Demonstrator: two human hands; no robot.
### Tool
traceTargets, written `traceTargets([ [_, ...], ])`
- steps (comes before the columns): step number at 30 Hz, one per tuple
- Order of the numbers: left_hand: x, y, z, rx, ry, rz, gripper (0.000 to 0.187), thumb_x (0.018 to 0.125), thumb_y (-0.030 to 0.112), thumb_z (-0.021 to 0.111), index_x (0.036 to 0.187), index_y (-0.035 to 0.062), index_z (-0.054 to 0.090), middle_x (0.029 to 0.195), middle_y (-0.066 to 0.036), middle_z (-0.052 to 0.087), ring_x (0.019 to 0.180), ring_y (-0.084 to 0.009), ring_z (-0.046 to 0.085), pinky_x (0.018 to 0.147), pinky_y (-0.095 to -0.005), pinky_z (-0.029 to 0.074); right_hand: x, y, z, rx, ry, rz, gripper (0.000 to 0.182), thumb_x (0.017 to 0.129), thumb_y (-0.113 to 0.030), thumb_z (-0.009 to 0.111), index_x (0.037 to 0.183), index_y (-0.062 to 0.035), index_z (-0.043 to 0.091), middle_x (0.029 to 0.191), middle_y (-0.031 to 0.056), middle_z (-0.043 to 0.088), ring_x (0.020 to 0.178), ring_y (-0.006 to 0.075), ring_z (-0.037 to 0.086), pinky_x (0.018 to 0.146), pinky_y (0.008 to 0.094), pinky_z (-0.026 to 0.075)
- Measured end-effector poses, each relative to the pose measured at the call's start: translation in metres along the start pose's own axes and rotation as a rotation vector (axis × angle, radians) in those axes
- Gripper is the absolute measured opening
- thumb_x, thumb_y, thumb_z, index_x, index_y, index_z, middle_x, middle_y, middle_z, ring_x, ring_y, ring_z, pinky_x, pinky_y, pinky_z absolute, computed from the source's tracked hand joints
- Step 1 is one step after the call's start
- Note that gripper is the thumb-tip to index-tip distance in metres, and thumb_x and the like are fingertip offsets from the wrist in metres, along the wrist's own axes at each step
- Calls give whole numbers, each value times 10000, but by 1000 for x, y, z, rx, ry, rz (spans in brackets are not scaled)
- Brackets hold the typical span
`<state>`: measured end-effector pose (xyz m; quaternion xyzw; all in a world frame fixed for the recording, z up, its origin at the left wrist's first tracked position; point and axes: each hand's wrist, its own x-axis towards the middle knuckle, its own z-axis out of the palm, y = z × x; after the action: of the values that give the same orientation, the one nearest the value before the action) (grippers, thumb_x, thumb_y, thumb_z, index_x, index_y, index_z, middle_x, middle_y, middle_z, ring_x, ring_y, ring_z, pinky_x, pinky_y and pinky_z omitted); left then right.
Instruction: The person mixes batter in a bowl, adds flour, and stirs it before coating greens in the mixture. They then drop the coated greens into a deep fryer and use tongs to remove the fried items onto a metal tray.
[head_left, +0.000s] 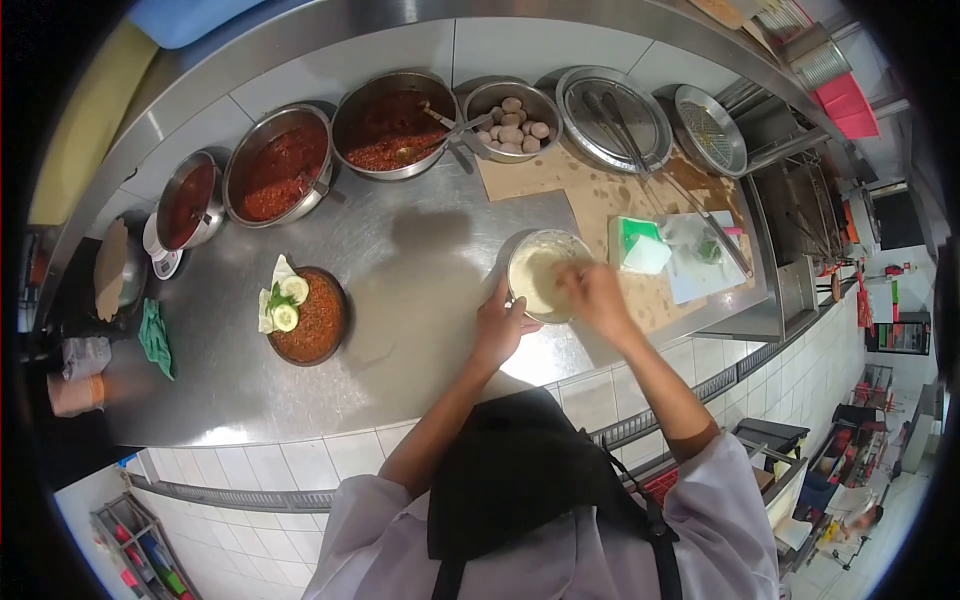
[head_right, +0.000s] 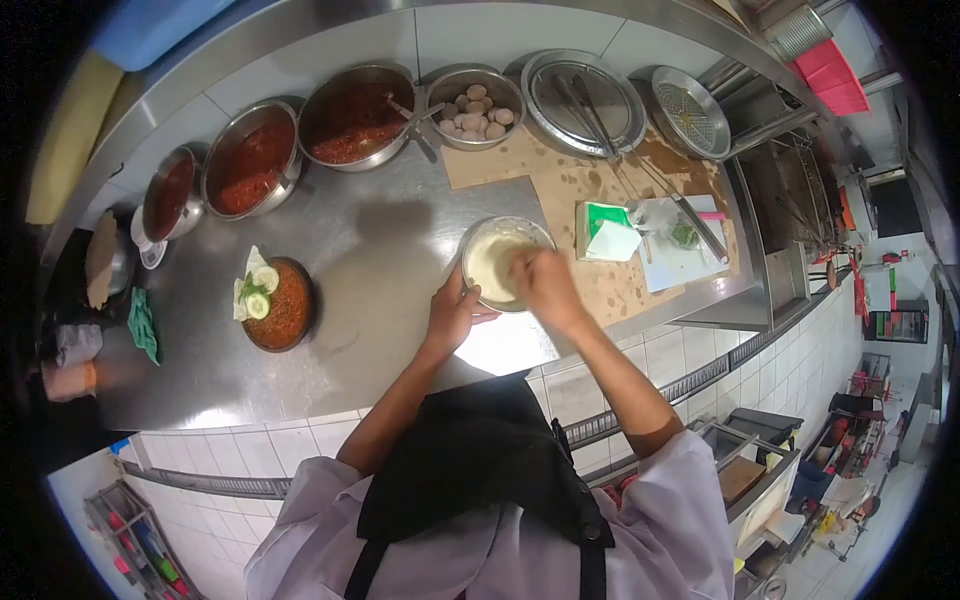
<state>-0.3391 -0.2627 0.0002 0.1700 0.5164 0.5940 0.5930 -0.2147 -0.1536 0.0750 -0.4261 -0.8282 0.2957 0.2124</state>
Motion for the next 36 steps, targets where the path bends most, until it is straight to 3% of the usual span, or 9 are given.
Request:
traceTargets([
  [2,-2,7,-1,29,-5,-5,575,927,-5,414,1460,42,202,1287,-249,479,861,-324,679,724,-371,612,-18,-20,-7,-52,-238,-81,191,837,-68,554,718,70,612,696,286,571,692,429,609,606,454,473],
  [10,2,-11,2,90,-25,75,565,917,-33,429,1441,2,220,1238,-261,518,816,-306,690,689,-342,618,4,-16,4,-54,-35,-181,122,787,-18,563,704,51,618,689,272,583,670,429,599,608,472,471],
  [14,-3,-10,0,165,7,125,560,915,-32,437,1435,-14,228,1227,-258,528,808,-297,692,669,-341,619,-8,0,-24,-171,-285,25,114,787,-4,545,756,50,640,703,265,596,687,413,617,633,450,486],
  [18,-2,-12,2,98,-6,136,554,916,-33,438,1432,-16,238,1235,-260,524,808,-295,692,653,-343,619,8,5,-9,-52,0,-120,127,800,-18,554,808,50,661,703,256,605,671,398,628,630,429,494],
  [19,1,-12,1,107,0,132,555,917,-33,439,1433,-14,236,1245,-260,518,804,-295,693,653,-342,618,2,1,-10,-2,-167,-26,129,802,-17,558,834,46,665,709,259,604,672,404,620,624,433,490],
  [27,-1,-14,-2,125,7,124,559,922,-18,451,1432,-29,220,1165,-256,573,751,-286,698,654,-332,615,-7,-10,-28,-74,-255,47,128,818,-16,561,839,60,662,707,231,633,662,370,644,618,388,506],
  [31,-2,-14,-2,159,6,156,549,928,0,459,1424,-40,228,1087,-249,604,744,-276,700,648,-323,610,-4,-5,-13,-51,-243,26,140,819,-13,548,837,57,668,692,212,643,646,339,658,608,369,512],
  [33,-3,-15,-1,155,3,150,545,930,7,461,1421,-45,230,1077,-249,605,745,-276,700,649,-322,609,7,14,-4,114,3,74,146,822,-25,550,826,47,677,659,194,641,622,324,658,595,365,512],
  [36,-4,-14,-3,160,23,176,542,933,24,464,1418,-50,235,1093,-267,599,744,-272,702,649,-326,605,1,24,-23,-78,-102,111,154,830,-42,552,814,41,682,640,185,640,603,310,658,584,357,514],
])
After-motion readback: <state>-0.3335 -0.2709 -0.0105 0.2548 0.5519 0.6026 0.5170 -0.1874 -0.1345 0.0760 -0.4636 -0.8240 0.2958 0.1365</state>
